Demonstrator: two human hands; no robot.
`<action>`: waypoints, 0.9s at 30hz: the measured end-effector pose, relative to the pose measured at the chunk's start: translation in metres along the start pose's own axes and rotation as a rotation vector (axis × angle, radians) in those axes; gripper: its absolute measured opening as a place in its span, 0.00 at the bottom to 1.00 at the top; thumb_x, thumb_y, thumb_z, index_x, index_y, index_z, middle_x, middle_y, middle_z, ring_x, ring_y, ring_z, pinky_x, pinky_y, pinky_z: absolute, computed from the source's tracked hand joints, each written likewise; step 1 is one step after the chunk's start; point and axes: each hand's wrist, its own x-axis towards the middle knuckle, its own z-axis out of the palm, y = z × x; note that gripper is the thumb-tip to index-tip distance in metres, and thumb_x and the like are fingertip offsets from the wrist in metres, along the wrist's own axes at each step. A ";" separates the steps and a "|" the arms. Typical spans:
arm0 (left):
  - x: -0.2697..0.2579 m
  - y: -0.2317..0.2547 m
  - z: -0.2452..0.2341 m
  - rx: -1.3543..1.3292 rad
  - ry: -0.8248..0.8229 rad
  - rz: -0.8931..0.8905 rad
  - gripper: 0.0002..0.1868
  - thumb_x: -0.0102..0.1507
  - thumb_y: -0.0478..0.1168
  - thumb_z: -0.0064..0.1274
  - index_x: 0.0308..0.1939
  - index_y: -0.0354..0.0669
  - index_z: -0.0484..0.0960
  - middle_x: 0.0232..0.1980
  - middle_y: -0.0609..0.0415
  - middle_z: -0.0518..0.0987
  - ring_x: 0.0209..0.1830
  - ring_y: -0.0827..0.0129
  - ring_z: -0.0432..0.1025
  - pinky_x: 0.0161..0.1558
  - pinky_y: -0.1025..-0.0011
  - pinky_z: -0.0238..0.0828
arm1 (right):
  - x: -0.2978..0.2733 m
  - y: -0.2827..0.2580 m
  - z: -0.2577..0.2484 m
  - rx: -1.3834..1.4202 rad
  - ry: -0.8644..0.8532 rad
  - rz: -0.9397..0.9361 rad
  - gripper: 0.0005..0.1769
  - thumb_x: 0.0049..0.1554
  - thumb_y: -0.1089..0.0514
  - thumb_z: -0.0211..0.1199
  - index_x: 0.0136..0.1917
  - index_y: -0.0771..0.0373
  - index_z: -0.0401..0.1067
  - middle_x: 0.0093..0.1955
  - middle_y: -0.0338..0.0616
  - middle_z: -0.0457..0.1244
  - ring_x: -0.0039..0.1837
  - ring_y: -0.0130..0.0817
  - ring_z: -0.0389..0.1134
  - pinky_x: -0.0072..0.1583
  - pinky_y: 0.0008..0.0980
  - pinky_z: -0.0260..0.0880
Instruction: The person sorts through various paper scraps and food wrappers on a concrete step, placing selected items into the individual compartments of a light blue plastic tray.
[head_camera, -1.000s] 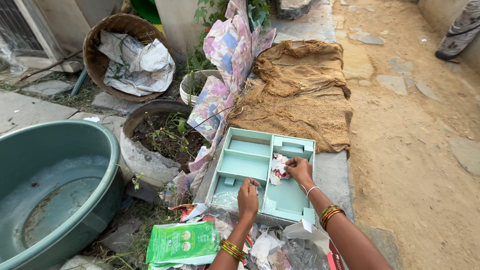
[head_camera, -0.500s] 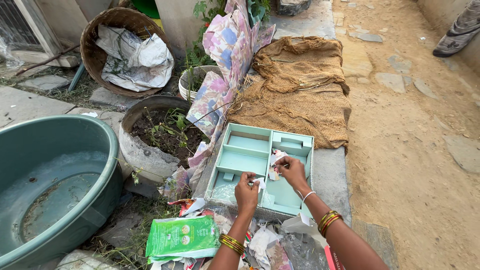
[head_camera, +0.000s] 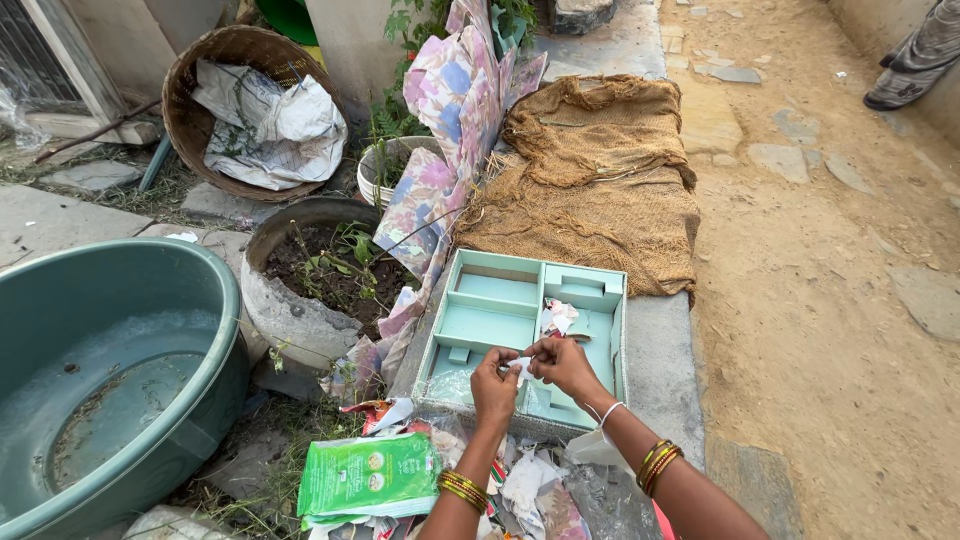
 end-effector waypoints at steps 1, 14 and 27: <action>0.001 -0.001 -0.001 -0.019 -0.016 0.003 0.09 0.60 0.29 0.59 0.44 0.37 0.83 0.34 0.57 0.82 0.22 0.79 0.66 0.25 0.75 0.64 | 0.002 0.006 0.001 0.010 0.001 0.009 0.12 0.51 0.68 0.68 0.50 0.68 0.79 0.40 0.41 0.72 0.41 0.25 0.72 0.42 0.26 0.74; -0.004 0.005 -0.007 -0.145 -0.033 0.017 0.12 0.60 0.28 0.58 0.48 0.37 0.81 0.37 0.58 0.81 0.23 0.84 0.65 0.23 0.79 0.67 | 0.094 0.080 -0.070 0.449 0.396 0.244 0.18 0.51 0.70 0.69 0.54 0.65 0.68 0.41 0.44 0.69 0.38 0.30 0.68 0.37 0.26 0.68; -0.005 0.013 -0.008 -0.141 -0.037 -0.021 0.09 0.61 0.29 0.59 0.44 0.38 0.81 0.35 0.59 0.80 0.22 0.83 0.65 0.22 0.79 0.67 | 0.111 0.058 -0.043 0.350 0.410 0.224 0.06 0.53 0.69 0.70 0.42 0.65 0.73 0.35 0.41 0.67 0.34 0.26 0.65 0.33 0.23 0.64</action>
